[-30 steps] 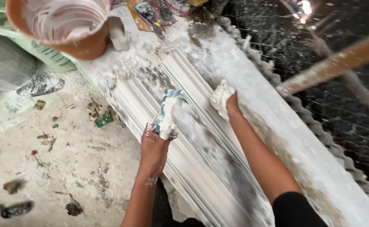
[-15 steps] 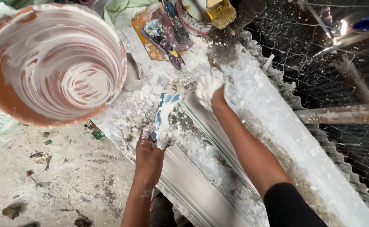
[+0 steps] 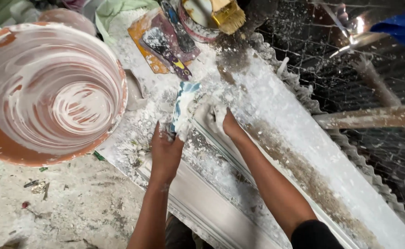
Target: Applying and smoothing plaster onto a decorative architectural mold.
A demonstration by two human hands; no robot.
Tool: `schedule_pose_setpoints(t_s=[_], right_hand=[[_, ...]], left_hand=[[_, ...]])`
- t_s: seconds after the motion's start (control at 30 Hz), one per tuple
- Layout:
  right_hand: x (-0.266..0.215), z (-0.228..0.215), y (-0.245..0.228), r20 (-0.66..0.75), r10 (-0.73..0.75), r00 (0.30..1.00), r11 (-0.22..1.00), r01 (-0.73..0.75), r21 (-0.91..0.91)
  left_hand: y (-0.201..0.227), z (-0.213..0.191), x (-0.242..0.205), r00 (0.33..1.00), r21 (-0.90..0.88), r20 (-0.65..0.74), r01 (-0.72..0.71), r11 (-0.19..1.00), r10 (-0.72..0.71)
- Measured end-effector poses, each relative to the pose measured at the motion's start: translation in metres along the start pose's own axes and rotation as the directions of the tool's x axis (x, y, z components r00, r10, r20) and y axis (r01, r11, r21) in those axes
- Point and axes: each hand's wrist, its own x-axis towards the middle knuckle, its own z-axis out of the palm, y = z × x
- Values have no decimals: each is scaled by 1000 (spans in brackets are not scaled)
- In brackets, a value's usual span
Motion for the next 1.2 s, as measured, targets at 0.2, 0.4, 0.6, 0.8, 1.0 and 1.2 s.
schedule_pose_setpoints(t_s=[0.2, 0.4, 0.6, 0.8, 1.0, 1.2], right_hand=[[-82, 63, -91, 160, 178, 971, 953, -129, -273], [-102, 47, -74, 641, -218, 736, -228, 600, -767], [-90, 29, -76, 632, -77, 771, -274, 593, -757], [-54, -3, -61, 493, -196, 848, 95, 517, -851], [-29, 22, -66, 470, -316, 824, 319, 559, -766], [-26, 25, -54, 384, -239, 892, 326, 447, -833]], left_hand=[[-21, 10, 39, 999, 297, 30, 29, 954, -40], [-55, 13, 66, 996, 785, 31, -78, 615, 86], [-79, 21, 60, 967, 892, 147, -220, 395, 207], [-84, 26, 49, 939, 931, 205, -274, 242, 276], [-81, 27, 44, 959, 945, 205, -246, 216, 194], [-114, 12, 47, 907, 925, 279, -342, 164, 316]])
